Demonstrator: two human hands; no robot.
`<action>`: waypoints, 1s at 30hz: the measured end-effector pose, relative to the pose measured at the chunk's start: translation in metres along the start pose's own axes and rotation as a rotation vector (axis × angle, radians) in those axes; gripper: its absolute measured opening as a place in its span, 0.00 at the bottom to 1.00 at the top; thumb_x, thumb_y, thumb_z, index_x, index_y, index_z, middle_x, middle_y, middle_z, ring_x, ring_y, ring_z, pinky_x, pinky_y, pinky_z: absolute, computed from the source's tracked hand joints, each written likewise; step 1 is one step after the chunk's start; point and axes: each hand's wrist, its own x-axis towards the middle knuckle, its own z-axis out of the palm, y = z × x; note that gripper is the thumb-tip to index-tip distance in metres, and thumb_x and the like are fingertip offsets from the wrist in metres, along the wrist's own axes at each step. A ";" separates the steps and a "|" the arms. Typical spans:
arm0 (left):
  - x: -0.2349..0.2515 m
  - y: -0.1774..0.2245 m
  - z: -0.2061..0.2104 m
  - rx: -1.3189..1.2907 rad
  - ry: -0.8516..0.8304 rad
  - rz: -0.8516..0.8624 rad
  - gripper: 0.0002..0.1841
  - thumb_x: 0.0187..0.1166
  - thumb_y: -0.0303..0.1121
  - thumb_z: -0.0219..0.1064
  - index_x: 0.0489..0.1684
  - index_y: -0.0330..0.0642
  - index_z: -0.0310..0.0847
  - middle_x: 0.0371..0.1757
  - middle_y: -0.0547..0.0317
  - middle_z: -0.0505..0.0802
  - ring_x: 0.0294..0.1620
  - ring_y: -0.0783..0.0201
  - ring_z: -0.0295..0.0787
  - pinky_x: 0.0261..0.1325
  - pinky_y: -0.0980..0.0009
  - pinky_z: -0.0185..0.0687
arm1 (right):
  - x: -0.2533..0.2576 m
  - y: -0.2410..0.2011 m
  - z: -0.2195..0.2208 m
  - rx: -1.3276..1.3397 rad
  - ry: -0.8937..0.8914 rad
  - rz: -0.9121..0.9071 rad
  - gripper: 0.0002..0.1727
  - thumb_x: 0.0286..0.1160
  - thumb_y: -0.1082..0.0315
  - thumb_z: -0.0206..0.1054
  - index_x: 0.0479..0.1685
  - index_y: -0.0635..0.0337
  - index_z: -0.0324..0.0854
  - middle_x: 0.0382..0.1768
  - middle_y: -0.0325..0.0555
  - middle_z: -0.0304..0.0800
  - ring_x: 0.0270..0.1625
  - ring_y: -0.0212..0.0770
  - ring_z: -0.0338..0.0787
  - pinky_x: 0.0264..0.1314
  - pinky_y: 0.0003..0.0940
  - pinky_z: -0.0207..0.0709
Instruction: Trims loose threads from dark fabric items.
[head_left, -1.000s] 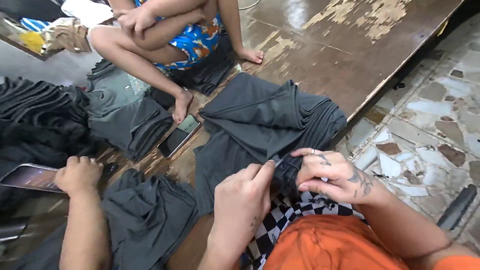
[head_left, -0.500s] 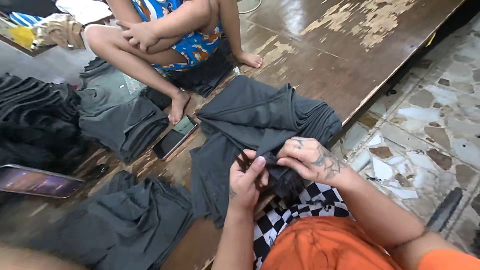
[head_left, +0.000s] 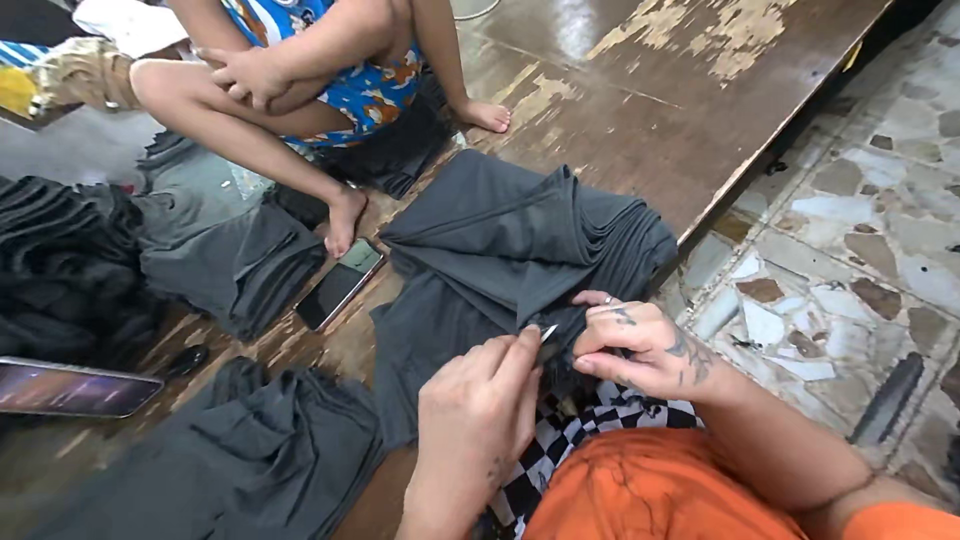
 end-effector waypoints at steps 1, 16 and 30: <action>0.000 0.000 0.002 0.011 0.003 0.000 0.14 0.79 0.31 0.62 0.52 0.40 0.93 0.43 0.51 0.98 0.39 0.54 0.97 0.36 0.60 0.89 | 0.000 0.000 0.002 -0.009 -0.003 -0.014 0.16 0.86 0.65 0.61 0.34 0.67 0.86 0.28 0.52 0.90 0.35 0.40 0.91 0.76 0.42 0.72; 0.010 0.006 0.046 -1.079 0.380 -0.194 0.10 0.86 0.43 0.64 0.37 0.53 0.84 0.26 0.82 0.84 0.24 0.89 0.75 0.27 0.89 0.70 | 0.026 0.034 0.010 -0.218 0.008 0.082 0.12 0.66 0.76 0.63 0.41 0.64 0.92 0.26 0.45 0.90 0.28 0.31 0.85 0.35 0.26 0.79; -0.004 0.000 0.037 -0.974 0.180 0.004 0.15 0.85 0.40 0.65 0.33 0.38 0.83 0.28 0.66 0.87 0.32 0.85 0.81 0.38 0.89 0.76 | 0.021 0.027 -0.008 -0.079 -0.150 0.091 0.12 0.76 0.73 0.60 0.48 0.67 0.88 0.32 0.43 0.91 0.35 0.25 0.87 0.42 0.20 0.81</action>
